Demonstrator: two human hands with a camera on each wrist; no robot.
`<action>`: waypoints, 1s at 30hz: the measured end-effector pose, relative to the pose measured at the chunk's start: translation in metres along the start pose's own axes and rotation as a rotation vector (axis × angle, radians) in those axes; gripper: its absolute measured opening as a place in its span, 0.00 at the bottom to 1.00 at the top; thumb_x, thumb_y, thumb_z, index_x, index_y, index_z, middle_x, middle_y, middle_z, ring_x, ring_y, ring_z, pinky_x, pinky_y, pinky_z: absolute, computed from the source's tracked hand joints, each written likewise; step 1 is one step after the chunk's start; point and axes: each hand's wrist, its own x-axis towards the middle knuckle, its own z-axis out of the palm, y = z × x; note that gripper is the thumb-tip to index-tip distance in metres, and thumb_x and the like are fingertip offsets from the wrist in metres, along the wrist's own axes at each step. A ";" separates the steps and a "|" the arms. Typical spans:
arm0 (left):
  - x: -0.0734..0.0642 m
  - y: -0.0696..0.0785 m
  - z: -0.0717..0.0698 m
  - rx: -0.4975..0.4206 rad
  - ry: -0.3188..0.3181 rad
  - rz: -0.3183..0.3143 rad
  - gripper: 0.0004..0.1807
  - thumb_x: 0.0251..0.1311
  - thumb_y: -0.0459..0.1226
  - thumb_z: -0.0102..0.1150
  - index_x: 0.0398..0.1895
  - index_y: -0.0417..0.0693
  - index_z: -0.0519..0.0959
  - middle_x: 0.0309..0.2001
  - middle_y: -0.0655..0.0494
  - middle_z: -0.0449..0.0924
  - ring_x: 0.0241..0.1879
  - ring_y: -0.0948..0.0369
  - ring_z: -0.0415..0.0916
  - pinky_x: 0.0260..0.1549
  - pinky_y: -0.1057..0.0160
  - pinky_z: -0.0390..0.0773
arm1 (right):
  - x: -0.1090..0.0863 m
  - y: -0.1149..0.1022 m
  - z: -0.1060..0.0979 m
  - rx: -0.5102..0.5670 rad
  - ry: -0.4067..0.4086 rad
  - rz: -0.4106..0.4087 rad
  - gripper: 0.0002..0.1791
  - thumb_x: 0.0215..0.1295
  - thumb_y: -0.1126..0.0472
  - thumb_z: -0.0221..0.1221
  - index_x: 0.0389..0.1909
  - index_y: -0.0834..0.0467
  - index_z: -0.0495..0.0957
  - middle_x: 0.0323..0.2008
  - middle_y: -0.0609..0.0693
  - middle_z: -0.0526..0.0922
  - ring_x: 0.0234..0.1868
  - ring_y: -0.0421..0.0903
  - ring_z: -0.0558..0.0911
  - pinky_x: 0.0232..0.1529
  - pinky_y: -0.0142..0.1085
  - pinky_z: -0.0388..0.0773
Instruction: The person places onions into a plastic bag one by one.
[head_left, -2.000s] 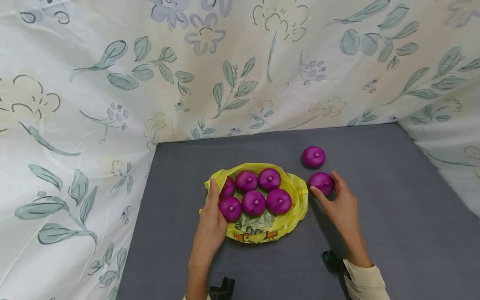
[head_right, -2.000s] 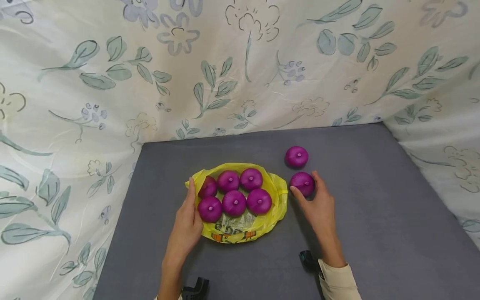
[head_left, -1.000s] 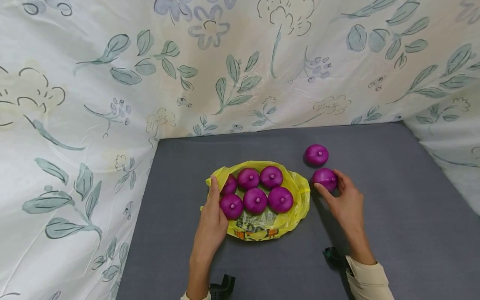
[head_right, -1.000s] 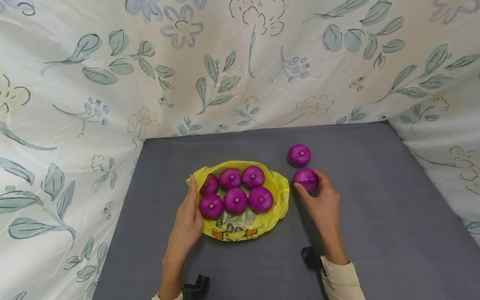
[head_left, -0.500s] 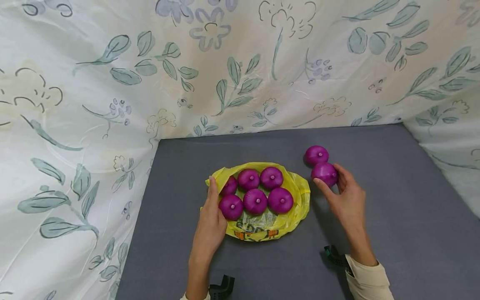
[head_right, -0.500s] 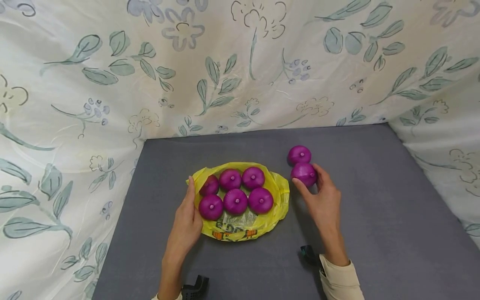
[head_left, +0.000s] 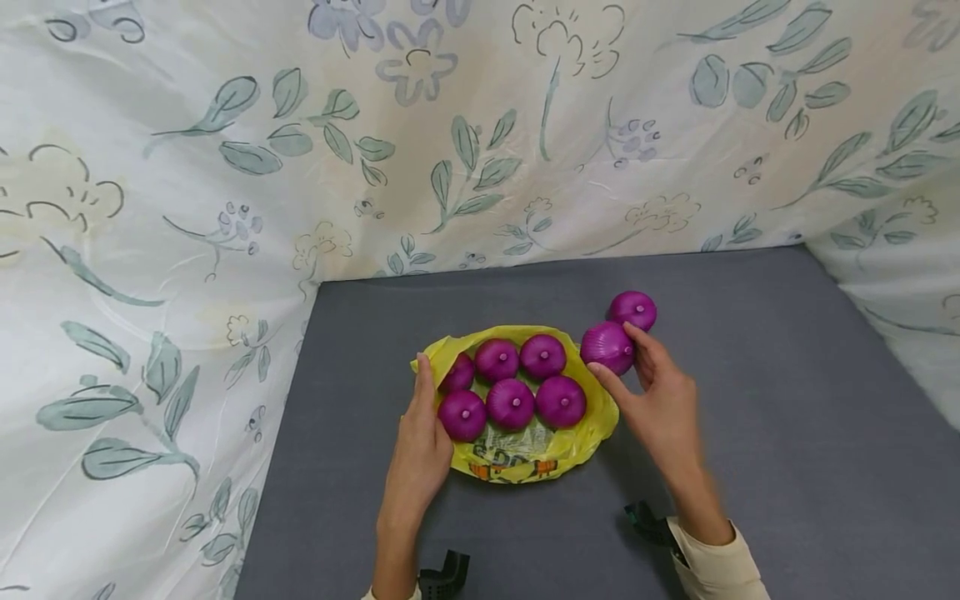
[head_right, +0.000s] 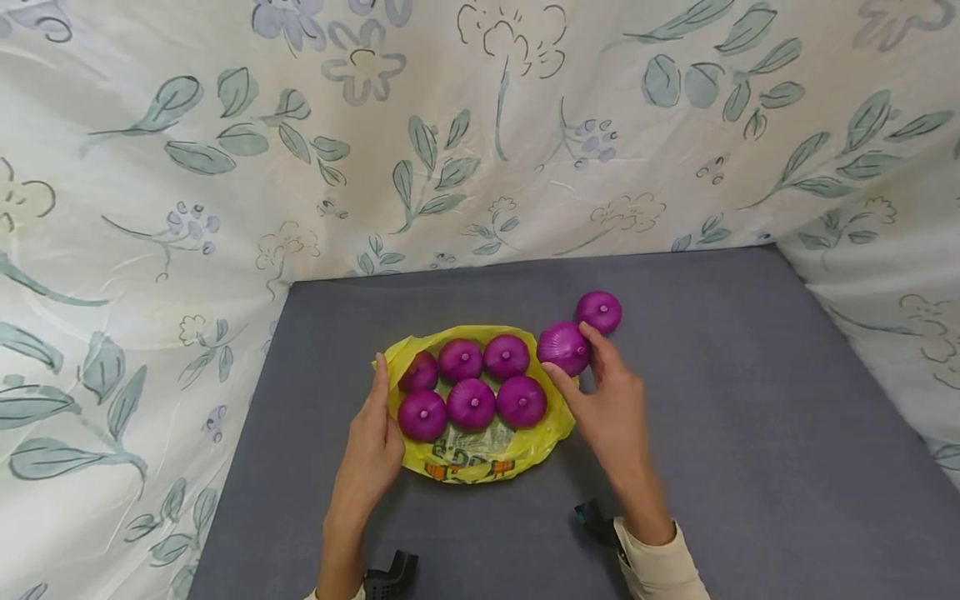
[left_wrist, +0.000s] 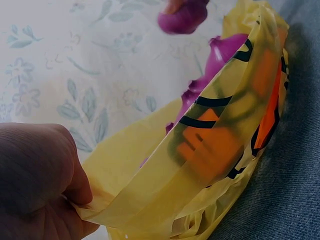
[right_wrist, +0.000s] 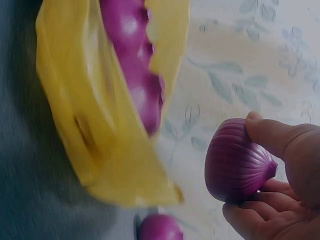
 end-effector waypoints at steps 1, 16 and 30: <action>0.000 0.000 0.000 -0.003 0.001 0.000 0.49 0.72 0.19 0.47 0.88 0.53 0.39 0.85 0.45 0.48 0.50 0.45 0.81 0.56 0.49 0.79 | -0.002 -0.002 0.003 0.017 -0.014 -0.015 0.42 0.60 0.55 0.78 0.75 0.54 0.73 0.67 0.58 0.80 0.68 0.54 0.79 0.61 0.29 0.73; -0.001 0.001 -0.002 -0.015 0.001 -0.005 0.48 0.70 0.18 0.47 0.88 0.49 0.41 0.86 0.45 0.47 0.82 0.51 0.53 0.69 0.45 0.69 | -0.021 -0.027 0.033 0.149 -0.168 -0.103 0.44 0.57 0.58 0.79 0.75 0.53 0.73 0.70 0.51 0.79 0.71 0.47 0.77 0.63 0.36 0.74; 0.001 0.007 0.000 -0.005 -0.010 -0.006 0.47 0.72 0.20 0.47 0.88 0.50 0.40 0.86 0.45 0.46 0.82 0.50 0.52 0.68 0.43 0.71 | -0.034 -0.039 0.049 0.075 -0.399 -0.272 0.47 0.56 0.54 0.80 0.76 0.47 0.72 0.72 0.44 0.77 0.66 0.45 0.81 0.61 0.44 0.81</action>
